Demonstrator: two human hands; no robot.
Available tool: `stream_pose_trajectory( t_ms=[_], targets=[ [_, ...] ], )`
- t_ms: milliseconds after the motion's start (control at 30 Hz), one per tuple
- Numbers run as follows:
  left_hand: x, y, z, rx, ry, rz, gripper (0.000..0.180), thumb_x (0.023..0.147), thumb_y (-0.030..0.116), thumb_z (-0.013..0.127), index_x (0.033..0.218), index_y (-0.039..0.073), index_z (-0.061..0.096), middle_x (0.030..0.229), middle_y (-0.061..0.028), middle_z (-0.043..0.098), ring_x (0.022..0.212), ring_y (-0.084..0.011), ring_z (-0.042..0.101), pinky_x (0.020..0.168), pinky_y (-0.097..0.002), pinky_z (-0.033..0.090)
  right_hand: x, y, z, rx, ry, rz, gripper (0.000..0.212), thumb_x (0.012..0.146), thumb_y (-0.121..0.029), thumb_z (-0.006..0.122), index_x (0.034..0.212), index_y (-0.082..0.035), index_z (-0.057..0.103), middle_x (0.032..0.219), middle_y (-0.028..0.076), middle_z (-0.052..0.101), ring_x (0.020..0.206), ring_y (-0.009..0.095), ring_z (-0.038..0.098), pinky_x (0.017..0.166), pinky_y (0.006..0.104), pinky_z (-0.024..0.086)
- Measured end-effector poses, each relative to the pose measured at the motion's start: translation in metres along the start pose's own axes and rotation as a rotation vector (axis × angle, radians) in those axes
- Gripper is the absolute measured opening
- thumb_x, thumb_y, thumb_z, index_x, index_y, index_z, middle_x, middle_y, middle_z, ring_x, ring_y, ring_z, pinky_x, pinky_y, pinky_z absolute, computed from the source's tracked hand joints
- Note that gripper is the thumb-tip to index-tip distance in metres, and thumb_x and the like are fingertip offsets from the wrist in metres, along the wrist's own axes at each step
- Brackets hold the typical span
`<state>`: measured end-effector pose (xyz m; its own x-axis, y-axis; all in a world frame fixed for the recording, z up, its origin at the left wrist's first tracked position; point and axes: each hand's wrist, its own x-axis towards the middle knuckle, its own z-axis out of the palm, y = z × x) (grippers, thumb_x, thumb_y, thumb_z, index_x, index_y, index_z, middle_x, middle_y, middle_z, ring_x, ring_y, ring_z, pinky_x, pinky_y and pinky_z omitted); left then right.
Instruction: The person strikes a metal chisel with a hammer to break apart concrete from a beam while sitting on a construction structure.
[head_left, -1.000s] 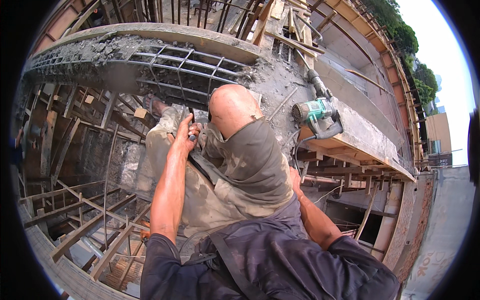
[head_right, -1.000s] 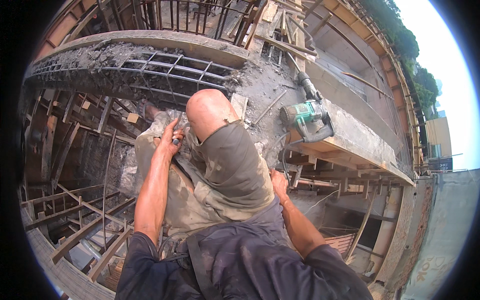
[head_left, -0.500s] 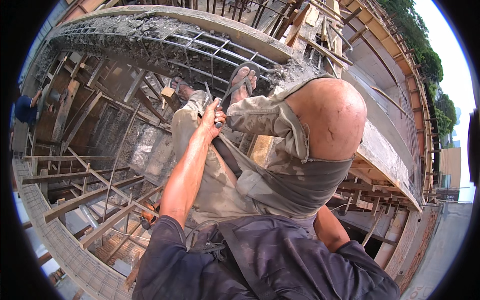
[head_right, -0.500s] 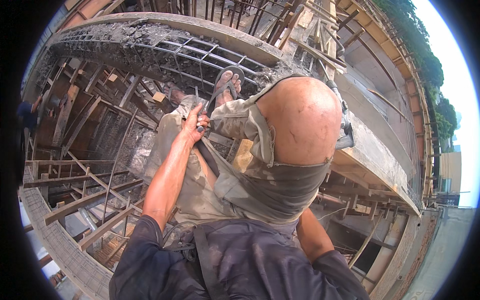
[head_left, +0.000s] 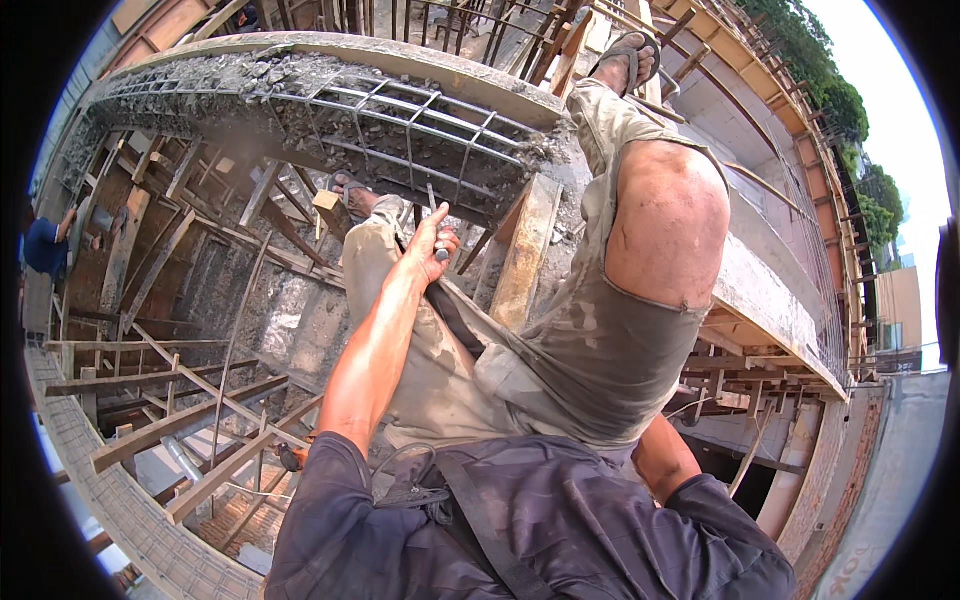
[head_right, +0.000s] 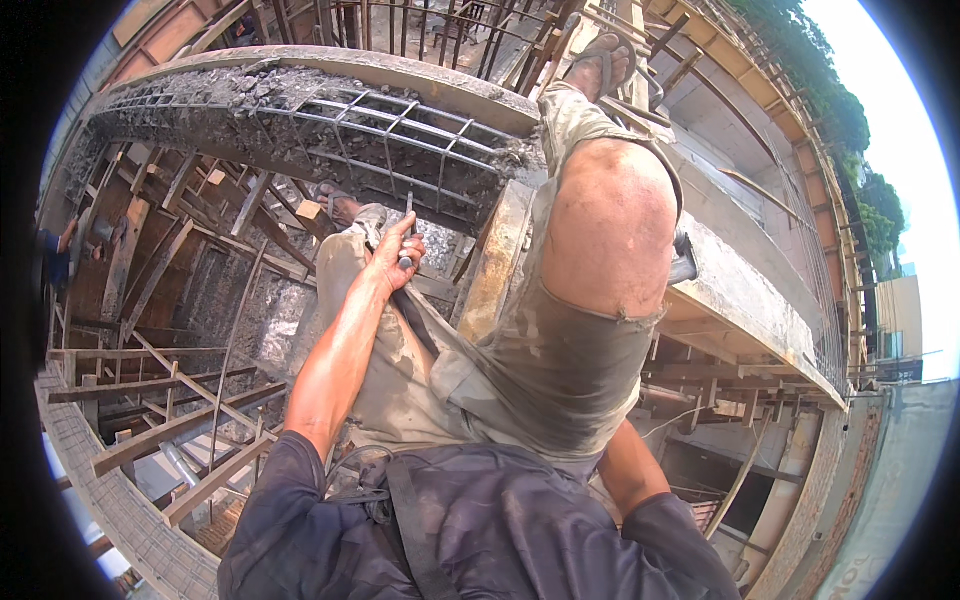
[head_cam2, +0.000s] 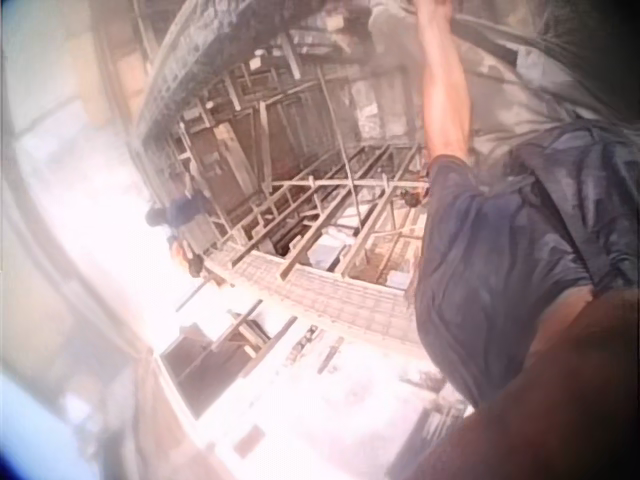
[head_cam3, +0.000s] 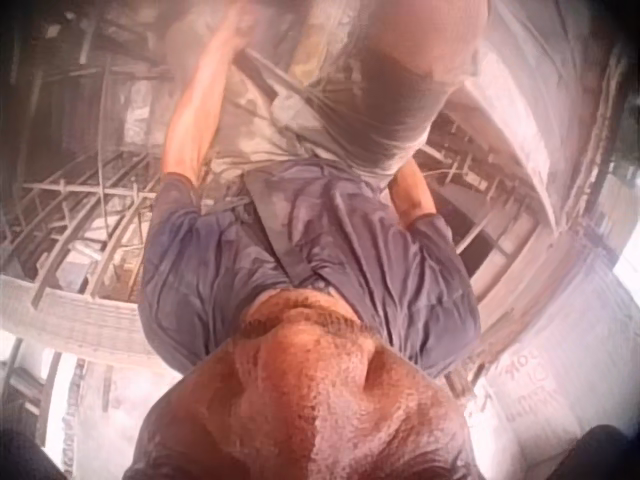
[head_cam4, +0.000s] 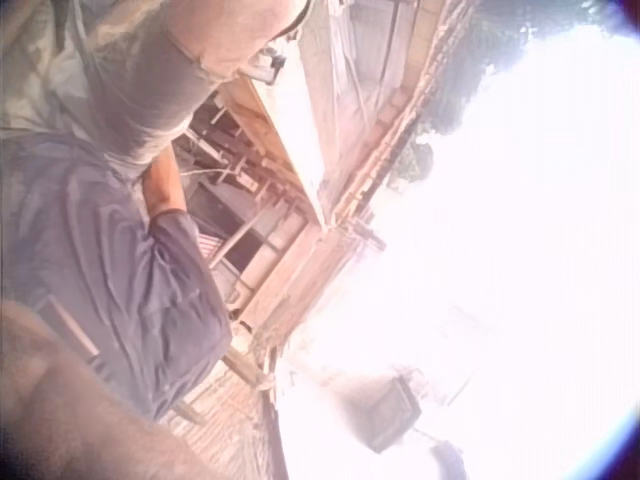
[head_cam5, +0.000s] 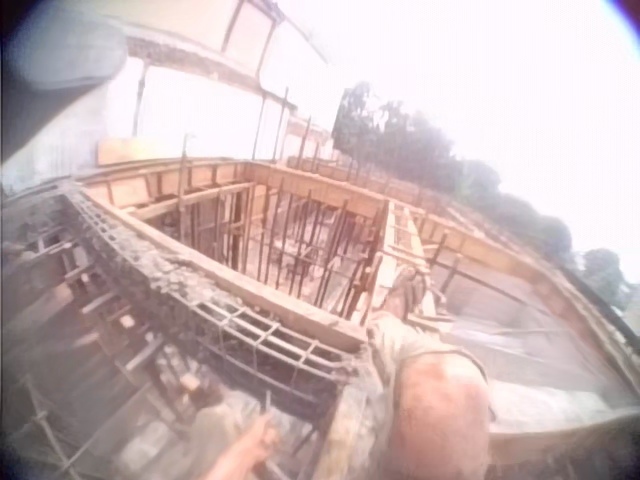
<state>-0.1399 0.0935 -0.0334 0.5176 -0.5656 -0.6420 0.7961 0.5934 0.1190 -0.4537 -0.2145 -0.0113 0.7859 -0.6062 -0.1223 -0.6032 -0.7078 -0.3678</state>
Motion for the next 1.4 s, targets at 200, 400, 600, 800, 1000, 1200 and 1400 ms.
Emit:
stream_pose_trajectory(
  t_ms=[200,400,600,800,1000,1200,1400],
  targets=[
    [-0.002,-0.002,-0.002,0.067,-0.025,-0.007,0.052,0.084,0.038,0.075,0.1,0.002,0.042,0.065,0.0031,0.037,0.05,-0.0029,0.04,0.034,-0.0129,0.031,0.006,-0.01,0.007,0.009,0.0,0.008,0.035,0.09,-0.03,0.051,0.097,0.002,0.065,0.087,0.024,0.067,0.083,0.04,0.063,0.072,0.048,0.047],
    [0.005,0.004,-0.01,0.014,0.011,-0.029,0.048,0.087,0.038,0.072,0.099,0.002,0.043,0.066,0.0025,0.038,0.051,-0.0036,0.041,0.035,-0.0132,0.032,0.007,-0.02,0.006,0.006,-0.017,0.022,0.035,0.089,-0.03,0.053,0.098,0.001,0.065,0.086,0.023,0.067,0.083,0.039,0.064,0.071,0.0471,0.047],
    [0.006,-0.006,-0.003,0.018,-0.013,-0.035,0.03,0.099,0.031,0.054,0.102,0.003,0.044,0.067,0.0024,0.038,0.055,-0.0037,0.04,0.037,-0.0148,0.031,-0.004,-0.016,-0.014,-0.015,-0.031,0.063,0.035,0.088,-0.031,0.055,0.098,0.0,0.066,0.086,0.022,0.068,0.082,0.038,0.065,0.071,0.0461,0.048],
    [-0.001,-0.01,-0.001,0.03,0.079,-0.047,0.028,0.101,0.03,0.05,0.103,0.003,0.044,0.067,0.0016,0.037,0.055,-0.0048,0.038,0.037,-0.0153,0.03,-0.017,-0.013,-0.032,-0.014,-0.05,0.099,0.035,0.088,-0.031,0.057,0.099,0.0,0.066,0.085,0.021,0.069,0.081,0.036,0.066,0.071,0.0452,0.048],
    [-0.014,-0.022,0.018,0.023,0.123,-0.051,0.028,0.101,0.032,0.051,0.101,0.005,0.046,0.068,0.0019,0.037,0.055,-0.0048,0.038,0.037,-0.016,0.03,-0.023,-0.01,-0.052,-0.02,-0.046,0.141,0.035,0.087,-0.032,0.058,0.099,-0.001,0.067,0.085,0.02,0.069,0.08,0.035,0.067,0.071,0.0442,0.049],
    [-0.083,-0.054,0.042,0.061,0.129,0.01,0.023,0.102,0.034,0.048,0.098,0.012,0.042,0.068,0.0024,0.037,0.052,-0.0045,0.035,0.036,-0.0165,0.025,-0.027,-0.038,-0.082,0.001,-0.083,0.203,0.035,0.086,-0.032,0.06,0.1,-0.001,0.067,0.084,0.019,0.07,0.08,0.034,0.068,0.07,0.0433,0.049],
    [-0.077,-0.049,0.057,0.019,0.118,0.039,0.023,0.102,0.035,0.045,0.099,0.012,0.042,0.068,0.0021,0.037,0.051,-0.0051,0.034,0.036,-0.0171,0.027,-0.056,-0.018,-0.12,0.302,0.051,0.388,0.03,0.091,-0.029,0.067,0.086,0.001,0.064,0.062,-0.001,0.054,0.054,0.008,0.045,0.05,0.029,0.036]
  ],
)
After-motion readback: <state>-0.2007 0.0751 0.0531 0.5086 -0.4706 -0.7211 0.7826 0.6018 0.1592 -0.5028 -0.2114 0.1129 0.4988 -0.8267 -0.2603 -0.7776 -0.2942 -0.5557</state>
